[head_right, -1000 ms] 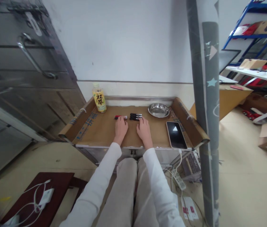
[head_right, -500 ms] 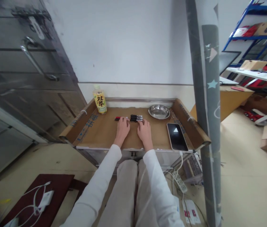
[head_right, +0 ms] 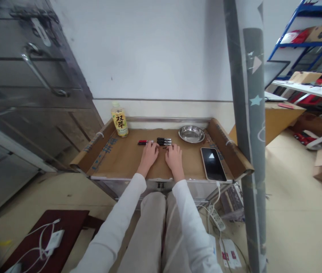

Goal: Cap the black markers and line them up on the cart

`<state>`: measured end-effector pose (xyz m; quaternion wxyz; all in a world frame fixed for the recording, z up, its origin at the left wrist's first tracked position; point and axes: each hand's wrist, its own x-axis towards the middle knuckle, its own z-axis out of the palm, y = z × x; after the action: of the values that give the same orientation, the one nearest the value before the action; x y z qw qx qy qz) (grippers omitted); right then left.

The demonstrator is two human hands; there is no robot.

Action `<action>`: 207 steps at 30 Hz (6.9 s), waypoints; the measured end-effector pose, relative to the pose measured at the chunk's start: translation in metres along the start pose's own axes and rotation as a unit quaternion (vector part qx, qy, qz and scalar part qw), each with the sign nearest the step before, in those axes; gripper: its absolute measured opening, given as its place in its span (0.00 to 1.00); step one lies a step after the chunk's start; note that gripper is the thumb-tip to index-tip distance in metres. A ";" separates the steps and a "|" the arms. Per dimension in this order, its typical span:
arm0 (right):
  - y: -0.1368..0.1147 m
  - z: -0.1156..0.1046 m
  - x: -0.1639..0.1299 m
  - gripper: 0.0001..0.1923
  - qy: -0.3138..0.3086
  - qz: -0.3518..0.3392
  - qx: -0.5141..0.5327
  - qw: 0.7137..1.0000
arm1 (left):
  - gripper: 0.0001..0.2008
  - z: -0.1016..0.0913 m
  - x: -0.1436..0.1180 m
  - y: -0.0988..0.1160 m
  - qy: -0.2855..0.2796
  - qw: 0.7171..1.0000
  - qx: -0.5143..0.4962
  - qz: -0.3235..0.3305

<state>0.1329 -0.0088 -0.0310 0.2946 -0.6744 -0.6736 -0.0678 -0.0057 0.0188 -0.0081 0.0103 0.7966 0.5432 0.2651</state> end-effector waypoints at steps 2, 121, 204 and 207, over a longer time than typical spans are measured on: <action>-0.001 0.000 0.001 0.13 0.000 0.004 -0.004 1.000 | 0.08 0.001 0.000 0.000 -0.003 1.000 0.007 0.004; 0.003 0.002 0.021 0.19 0.007 -0.030 -0.044 0.999 | 0.14 0.009 0.018 0.010 0.004 0.997 0.083 0.010; -0.008 -0.011 0.009 0.21 -0.010 -0.059 0.098 0.993 | 0.10 -0.009 0.000 0.003 0.031 0.998 0.001 0.058; -0.009 -0.006 0.007 0.35 -0.041 -0.170 0.175 0.969 | 0.10 -0.010 -0.003 0.000 0.045 0.999 0.003 0.030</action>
<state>0.1270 -0.0064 -0.0195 0.3649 -0.4899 -0.7912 0.0297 -0.0110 0.0136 -0.0003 -0.0242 0.7997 0.5200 0.2992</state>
